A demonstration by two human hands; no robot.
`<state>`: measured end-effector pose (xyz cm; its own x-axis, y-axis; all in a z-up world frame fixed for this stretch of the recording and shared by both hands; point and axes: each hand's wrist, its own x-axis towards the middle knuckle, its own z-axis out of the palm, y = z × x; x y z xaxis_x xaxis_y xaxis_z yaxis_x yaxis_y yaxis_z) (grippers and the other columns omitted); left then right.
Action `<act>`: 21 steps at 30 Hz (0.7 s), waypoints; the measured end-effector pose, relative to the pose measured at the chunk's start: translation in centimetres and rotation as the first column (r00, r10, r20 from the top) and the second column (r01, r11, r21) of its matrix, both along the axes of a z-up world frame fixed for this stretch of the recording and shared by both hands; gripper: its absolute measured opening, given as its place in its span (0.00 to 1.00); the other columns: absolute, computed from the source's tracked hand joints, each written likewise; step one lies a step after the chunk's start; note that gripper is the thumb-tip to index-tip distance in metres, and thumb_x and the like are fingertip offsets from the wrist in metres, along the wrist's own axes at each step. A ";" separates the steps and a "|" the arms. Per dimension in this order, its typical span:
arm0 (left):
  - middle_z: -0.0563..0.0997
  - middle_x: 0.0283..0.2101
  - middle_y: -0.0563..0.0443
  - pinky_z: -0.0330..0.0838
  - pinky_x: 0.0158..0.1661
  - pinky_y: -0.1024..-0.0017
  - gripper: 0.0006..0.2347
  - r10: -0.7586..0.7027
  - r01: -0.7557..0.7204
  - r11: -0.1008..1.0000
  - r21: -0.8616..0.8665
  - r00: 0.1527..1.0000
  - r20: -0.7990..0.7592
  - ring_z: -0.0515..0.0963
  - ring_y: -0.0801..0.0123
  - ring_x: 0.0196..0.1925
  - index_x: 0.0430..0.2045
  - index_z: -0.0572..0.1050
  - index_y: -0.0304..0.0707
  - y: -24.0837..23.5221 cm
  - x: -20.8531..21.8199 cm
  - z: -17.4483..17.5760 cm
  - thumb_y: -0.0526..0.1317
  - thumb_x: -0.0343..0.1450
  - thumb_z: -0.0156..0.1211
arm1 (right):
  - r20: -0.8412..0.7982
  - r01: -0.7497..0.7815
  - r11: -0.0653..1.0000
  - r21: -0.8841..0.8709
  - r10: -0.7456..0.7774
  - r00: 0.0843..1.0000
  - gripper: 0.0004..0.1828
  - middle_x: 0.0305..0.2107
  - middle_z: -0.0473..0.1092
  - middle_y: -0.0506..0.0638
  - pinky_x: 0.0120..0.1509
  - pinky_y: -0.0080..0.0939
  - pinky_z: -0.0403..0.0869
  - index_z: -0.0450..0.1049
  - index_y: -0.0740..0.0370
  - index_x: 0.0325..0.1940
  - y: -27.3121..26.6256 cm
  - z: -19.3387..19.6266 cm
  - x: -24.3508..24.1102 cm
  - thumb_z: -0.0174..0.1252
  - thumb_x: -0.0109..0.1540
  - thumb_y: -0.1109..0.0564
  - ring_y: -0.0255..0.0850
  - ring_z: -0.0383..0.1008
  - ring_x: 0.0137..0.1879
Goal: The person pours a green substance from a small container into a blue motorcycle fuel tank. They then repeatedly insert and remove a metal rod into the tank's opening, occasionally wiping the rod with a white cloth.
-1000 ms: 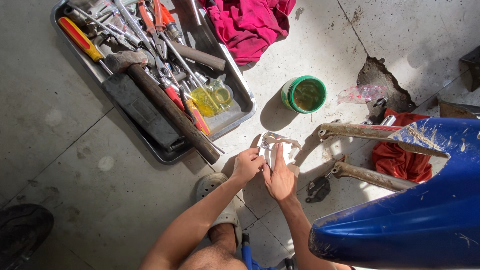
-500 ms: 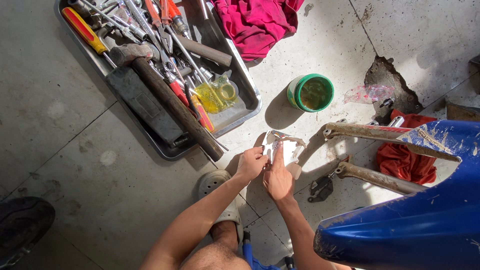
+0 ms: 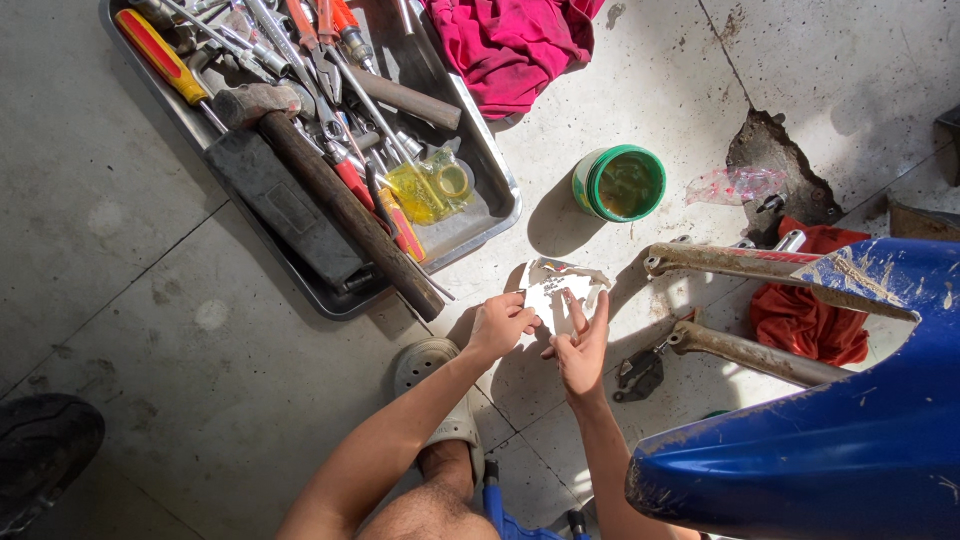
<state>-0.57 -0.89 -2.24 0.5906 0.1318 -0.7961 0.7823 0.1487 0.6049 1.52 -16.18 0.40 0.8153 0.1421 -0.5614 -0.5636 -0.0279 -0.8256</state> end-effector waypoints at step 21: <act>0.68 0.32 0.53 0.79 0.29 0.61 0.09 -0.709 0.211 0.626 0.751 0.554 0.436 0.82 0.56 0.24 0.38 0.81 0.52 3.1 2.9 7.4 0.32 0.69 0.61 | -0.154 -0.013 0.999 0.030 0.017 0.988 0.57 0.63 0.65 0.70 0.31 0.39 0.80 0.31 0.52 0.82 -1.8 3.7 1.3 0.50 0.56 0.77 0.35 0.75 0.28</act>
